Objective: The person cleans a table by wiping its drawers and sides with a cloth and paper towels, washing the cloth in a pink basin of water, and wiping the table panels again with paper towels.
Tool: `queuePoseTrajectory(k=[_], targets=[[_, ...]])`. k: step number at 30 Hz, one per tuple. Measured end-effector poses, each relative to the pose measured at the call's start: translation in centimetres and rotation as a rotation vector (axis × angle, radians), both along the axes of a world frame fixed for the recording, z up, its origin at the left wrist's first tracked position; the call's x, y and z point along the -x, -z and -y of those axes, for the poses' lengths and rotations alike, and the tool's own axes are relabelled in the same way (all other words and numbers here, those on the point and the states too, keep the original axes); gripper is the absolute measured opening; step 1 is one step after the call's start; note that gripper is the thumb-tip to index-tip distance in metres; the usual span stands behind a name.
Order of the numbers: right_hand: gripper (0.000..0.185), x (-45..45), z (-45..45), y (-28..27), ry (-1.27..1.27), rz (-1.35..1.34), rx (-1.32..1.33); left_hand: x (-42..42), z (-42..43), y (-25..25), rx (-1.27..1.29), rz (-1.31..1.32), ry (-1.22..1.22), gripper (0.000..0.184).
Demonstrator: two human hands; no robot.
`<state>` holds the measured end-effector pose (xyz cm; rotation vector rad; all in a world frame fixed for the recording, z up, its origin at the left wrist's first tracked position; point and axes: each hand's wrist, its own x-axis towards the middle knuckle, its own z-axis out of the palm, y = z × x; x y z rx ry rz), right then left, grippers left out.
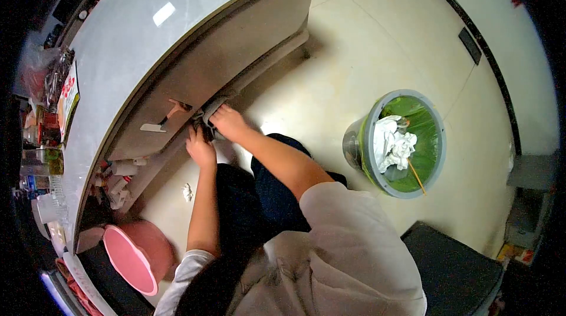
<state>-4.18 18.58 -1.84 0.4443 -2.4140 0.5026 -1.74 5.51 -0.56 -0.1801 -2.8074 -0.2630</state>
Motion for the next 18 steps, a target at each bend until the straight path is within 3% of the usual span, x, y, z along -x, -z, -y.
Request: queuePoseTrajectory(k=[4, 8, 12, 18], targets=[[0.011, 0.6, -3.4, -0.9, -0.136, 0.066, -0.111, 0.3, -0.8, 0.0, 0.012, -0.013, 0.041, 0.042], [0.007, 1.2, -7.9, -0.2, -0.02, -0.013, -0.073, 1.2, -2.8, 0.0, -0.01, 0.01, 0.247, 0.038], [0.006, 2.0, -13.9, 0.6, 0.25, -0.013, 0.036, 4.5, -9.3, 0.6, 0.162, -0.019, 0.54, 0.032], [0.008, 4.0, -21.1, 0.7, 0.58, 0.034, 0.097, 7.3, -19.5, -0.6, 0.283, 0.007, 0.666, 0.032]])
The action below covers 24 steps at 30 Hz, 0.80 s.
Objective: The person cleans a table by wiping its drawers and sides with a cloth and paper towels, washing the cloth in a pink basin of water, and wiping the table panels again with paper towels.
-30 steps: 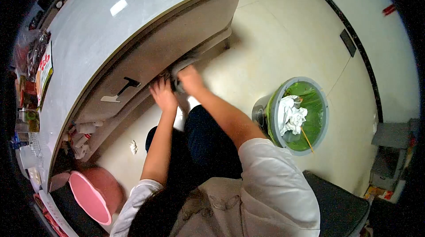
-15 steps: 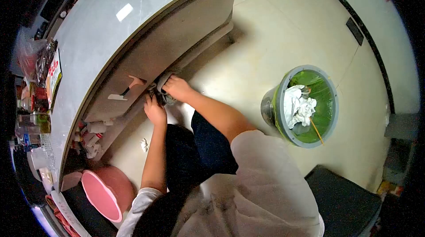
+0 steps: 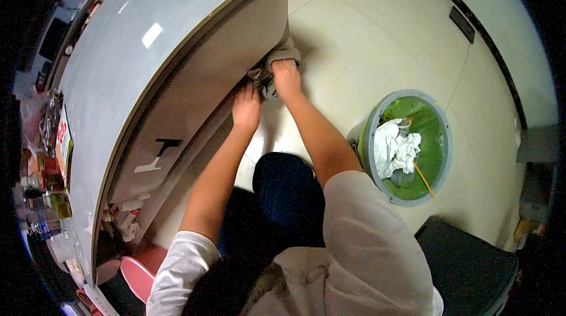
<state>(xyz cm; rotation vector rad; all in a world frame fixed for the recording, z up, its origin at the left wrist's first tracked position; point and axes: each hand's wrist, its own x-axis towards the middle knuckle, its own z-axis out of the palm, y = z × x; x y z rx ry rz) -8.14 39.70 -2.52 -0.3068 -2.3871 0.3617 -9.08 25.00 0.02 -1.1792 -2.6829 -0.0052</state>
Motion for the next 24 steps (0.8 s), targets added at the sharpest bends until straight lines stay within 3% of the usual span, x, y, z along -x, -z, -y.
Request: queuePoseTrajectory(k=[2, 6, 8, 10, 14, 16, 21, 22, 24], targets=[[0.006, 0.2, -0.9, -1.1, -0.016, -0.089, 0.011, 0.4, -1.1, 0.1, -0.009, 0.0, 0.014, 0.032], [0.008, -0.2, 1.4, -0.8, 0.09, -0.013, 0.083, 0.1, -0.4, -0.4, -0.066, 0.107, -0.039, 0.035], [0.011, -0.8, 3.6, -0.2, 0.042, 0.116, 0.135, -0.4, 1.2, 0.0, -0.067, 0.113, -0.08, 0.035], [0.011, -1.5, 6.6, -0.5, -0.071, -0.021, 0.088, -1.1, 3.5, 0.3, -0.023, 0.139, -0.157, 0.037], [0.012, -3.3, 12.4, -1.3, -0.3, 0.099, 0.047, -3.6, 10.4, 0.7, -0.033, 0.023, -0.268, 0.038], [0.01, -3.4, 14.9, -0.8, -0.365, -0.05, -0.022, -4.5, 13.4, 0.9, -0.107, -0.021, -0.307, 0.034], [0.009, -4.1, 14.7, -0.6, -0.331, -0.03, 0.044, -4.9, 14.3, 0.6, 0.09, -0.055, -0.298, 0.038], [0.009, -3.6, 14.4, 0.0, -0.191, 0.031, 0.081, -5.1, 13.1, 0.2, 0.25, -0.051, -0.308, 0.042], [0.009, -2.5, 12.8, 0.5, -0.042, 0.017, 0.082, -5.4, 10.8, -1.0, 0.319, 0.045, -0.331, 0.047]])
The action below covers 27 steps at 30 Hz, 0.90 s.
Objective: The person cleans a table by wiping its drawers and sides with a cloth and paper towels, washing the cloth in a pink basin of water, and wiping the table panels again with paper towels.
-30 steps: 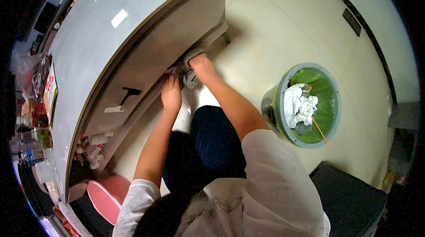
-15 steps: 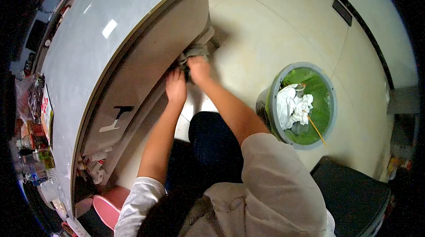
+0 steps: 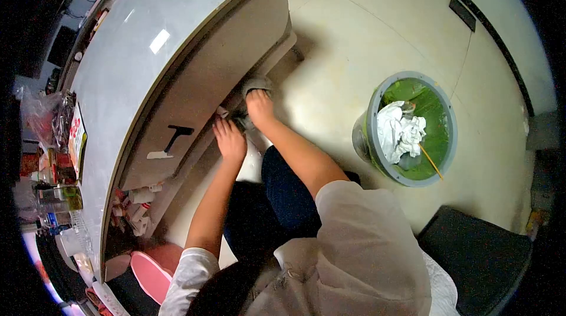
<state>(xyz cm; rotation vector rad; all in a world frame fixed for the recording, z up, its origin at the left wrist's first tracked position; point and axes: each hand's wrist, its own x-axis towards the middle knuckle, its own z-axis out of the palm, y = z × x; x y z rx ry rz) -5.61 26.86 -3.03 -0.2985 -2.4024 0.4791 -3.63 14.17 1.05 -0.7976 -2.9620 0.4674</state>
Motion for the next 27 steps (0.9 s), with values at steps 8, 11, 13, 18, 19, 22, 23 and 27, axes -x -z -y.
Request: queuePoseTrajectory(k=[8, 11, 13, 18, 19, 22, 23, 27], targets=[[0.012, 4.9, -8.5, 0.0, 0.364, 0.147, -0.152, 4.7, -9.4, 1.6, 0.14, -0.084, 0.341, 0.047], [0.013, 5.9, -11.7, -0.7, 0.417, 0.225, -0.173, 5.6, -12.8, 1.6, 0.098, -0.144, 0.396, 0.041], [0.014, 6.8, -14.1, -0.3, 0.434, 0.246, -0.054, 6.0, -14.5, 1.5, 0.099, -0.193, 0.447, 0.039], [0.013, 7.3, -19.1, -1.6, 0.349, 0.42, 0.273, 6.6, -17.0, -0.1, 0.196, -0.125, 0.467, 0.042], [0.014, 6.8, -18.9, -1.1, 0.334, 0.393, 0.213, 6.6, -16.8, -0.1, 0.157, -0.12, 0.482, 0.042], [0.013, 5.6, -15.9, -0.4, 0.369, 0.205, 0.032, 6.8, -15.0, 0.5, 0.058, -0.088, 0.502, 0.041], [0.012, 4.9, -14.4, -0.6, 0.311, 0.227, 0.047, 6.7, -14.0, 0.6, 0.043, -0.064, 0.497, 0.041], [0.012, 3.0, -6.6, -0.8, 0.194, 0.194, 0.061, 5.9, -8.3, 2.2, -0.094, -0.065, 0.473, 0.038]])
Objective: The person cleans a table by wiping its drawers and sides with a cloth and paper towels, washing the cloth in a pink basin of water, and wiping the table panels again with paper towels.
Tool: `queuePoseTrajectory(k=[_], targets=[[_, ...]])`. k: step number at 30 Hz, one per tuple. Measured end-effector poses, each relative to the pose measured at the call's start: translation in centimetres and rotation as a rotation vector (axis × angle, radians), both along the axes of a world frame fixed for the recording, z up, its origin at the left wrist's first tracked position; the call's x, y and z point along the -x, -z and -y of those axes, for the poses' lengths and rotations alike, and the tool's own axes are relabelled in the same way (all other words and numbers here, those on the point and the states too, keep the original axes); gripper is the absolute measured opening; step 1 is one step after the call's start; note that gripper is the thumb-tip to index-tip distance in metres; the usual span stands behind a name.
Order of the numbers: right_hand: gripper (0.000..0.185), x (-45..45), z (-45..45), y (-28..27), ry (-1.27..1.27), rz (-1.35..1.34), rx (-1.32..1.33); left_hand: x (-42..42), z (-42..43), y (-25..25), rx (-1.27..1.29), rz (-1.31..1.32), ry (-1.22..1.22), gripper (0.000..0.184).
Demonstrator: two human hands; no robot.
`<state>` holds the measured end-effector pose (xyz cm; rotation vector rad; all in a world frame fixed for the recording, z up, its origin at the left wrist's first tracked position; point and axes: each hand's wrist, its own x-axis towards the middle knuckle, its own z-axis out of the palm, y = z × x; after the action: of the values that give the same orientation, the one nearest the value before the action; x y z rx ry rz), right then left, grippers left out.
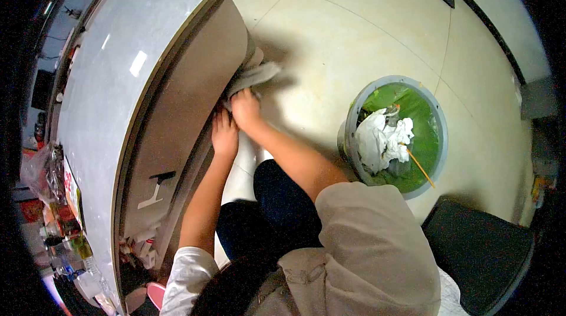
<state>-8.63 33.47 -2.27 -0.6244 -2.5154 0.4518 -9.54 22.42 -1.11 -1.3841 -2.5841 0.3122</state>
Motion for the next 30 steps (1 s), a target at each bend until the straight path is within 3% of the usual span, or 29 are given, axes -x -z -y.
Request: queuePoseTrajectory(k=[4, 7, 8, 11, 14, 16, 17, 21, 22, 25, 30], targets=[[0.012, -1.2, 5.6, -0.1, -0.102, -0.113, 0.049, -1.8, 8.1, -0.2, -0.091, -0.014, -0.063, 0.034], [0.017, -2.5, 7.0, -2.4, -0.1, -0.234, 0.352, -3.6, 12.5, -2.5, -0.249, 0.053, -0.166, 0.03], [0.021, -3.5, 7.3, -3.3, -0.134, -0.169, 0.59, -4.4, 13.5, -3.4, -0.303, 0.11, -0.252, 0.03], [0.02, -4.4, 9.3, -3.9, -0.143, -0.464, 0.628, -6.7, 15.1, -5.6, -0.58, 0.081, -0.405, 0.029], [0.026, -5.2, 10.4, -7.8, -0.221, -0.57, 0.54, -9.7, 14.9, -8.7, -0.82, 0.04, -0.621, 0.031], [0.027, -5.4, 10.7, -11.9, -0.26, -0.661, 0.413, -10.6, 15.1, -10.0, -1.071, -0.111, -0.633, 0.03], [0.027, -5.8, 10.9, -14.5, -0.308, -0.551, 0.456, -10.8, 15.1, -10.7, -1.197, -0.189, -0.637, 0.029], [0.033, -4.7, 12.2, -18.3, -0.405, -0.467, 0.221, -9.3, 16.5, -15.2, -1.284, -0.391, -0.695, 0.031], [0.032, -4.1, 12.7, -18.0, -0.339, -0.619, 0.115, -8.6, 16.9, -15.5, -1.276, -0.407, -0.699, 0.031], [0.032, -4.3, 12.5, -17.2, -0.431, -0.48, 0.065, -7.2, 17.3, -15.4, -1.231, -0.471, -0.69, 0.032], [0.035, -3.3, 9.3, -16.9, -0.498, -0.572, -0.223, -6.4, 16.5, -15.2, -1.238, -0.489, -0.626, 0.032]])
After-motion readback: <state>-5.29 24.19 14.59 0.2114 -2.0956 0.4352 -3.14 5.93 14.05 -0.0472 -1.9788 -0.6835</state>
